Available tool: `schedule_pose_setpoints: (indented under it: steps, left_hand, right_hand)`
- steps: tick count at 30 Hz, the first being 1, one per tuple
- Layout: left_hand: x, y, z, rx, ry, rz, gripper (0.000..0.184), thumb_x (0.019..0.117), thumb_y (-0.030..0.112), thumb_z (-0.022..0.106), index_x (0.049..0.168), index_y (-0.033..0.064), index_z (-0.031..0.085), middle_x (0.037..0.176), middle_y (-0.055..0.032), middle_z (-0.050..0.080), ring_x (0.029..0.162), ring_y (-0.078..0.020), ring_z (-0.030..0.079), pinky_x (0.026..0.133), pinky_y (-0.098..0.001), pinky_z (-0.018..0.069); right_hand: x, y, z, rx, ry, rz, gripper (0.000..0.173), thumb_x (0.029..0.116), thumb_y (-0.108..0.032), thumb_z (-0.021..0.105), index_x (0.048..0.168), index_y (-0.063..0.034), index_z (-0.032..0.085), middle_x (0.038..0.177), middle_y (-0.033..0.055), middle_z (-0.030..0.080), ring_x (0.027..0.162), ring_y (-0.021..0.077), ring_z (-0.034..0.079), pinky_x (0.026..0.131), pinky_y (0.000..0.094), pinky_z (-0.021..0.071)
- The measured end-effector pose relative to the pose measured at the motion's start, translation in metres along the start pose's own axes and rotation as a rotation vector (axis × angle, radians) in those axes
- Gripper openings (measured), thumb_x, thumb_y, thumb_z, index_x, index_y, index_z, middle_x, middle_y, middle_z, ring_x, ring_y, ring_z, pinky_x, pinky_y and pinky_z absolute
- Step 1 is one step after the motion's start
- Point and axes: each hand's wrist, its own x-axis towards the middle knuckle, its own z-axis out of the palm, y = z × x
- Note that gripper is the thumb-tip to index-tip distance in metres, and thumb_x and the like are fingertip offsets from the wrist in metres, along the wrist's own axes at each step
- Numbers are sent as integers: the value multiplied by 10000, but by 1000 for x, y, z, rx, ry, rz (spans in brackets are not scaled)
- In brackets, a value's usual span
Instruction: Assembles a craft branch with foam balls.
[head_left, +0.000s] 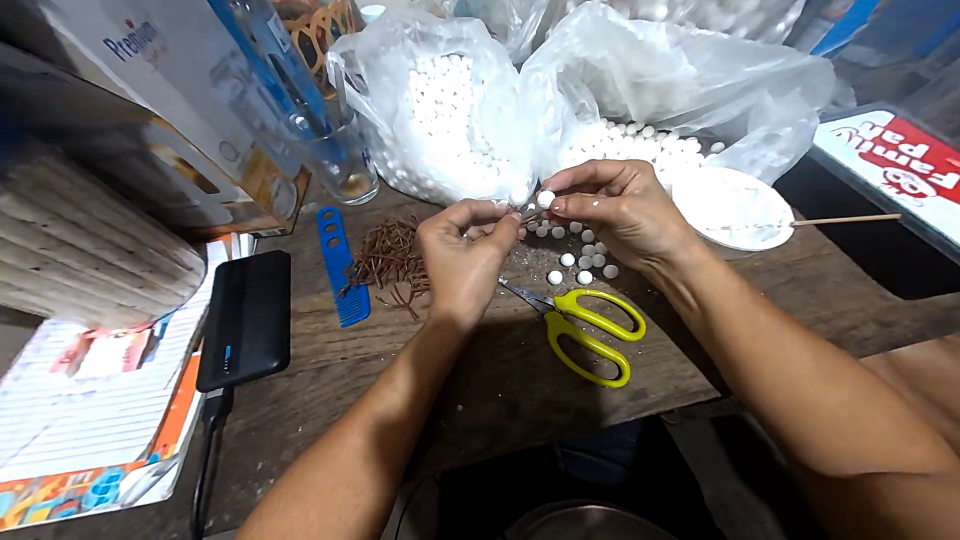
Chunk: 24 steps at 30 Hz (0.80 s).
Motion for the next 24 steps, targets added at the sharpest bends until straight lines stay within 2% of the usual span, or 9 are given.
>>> schedule_pose_setpoints:
  steps: [20,22,24]
  left_hand:
    - [-2,-1,1,99,6,91,148,797,-132,709,845,5,677,774,45,681,643,30,643,632,-146,575]
    - [-2,-2,1,105,8,103,169,787,-126,713,895,-1,675,788,44,679,650,38,632,627,-135,561]
    - [-2,-1,1,98,-6,94,248,785,-129,707,1003,-20,661,793,40,688,651,26,645,625,-143,567]
  right_hand:
    - [-2,2,2,-127,-22,-53,204,829,112,678,947,-46,730,852,-23,742,745,47,706,728,221,615]
    - [-2,1,2,-144,-23,-51,205,829,112,677,951,-44,729,848,-25,740,737,41,700,721,212,610]
    - [-2,2,2,-146,-27,-49,207,826,113,676,953,-42,729,841,-22,738,729,42,697,716,210,608]
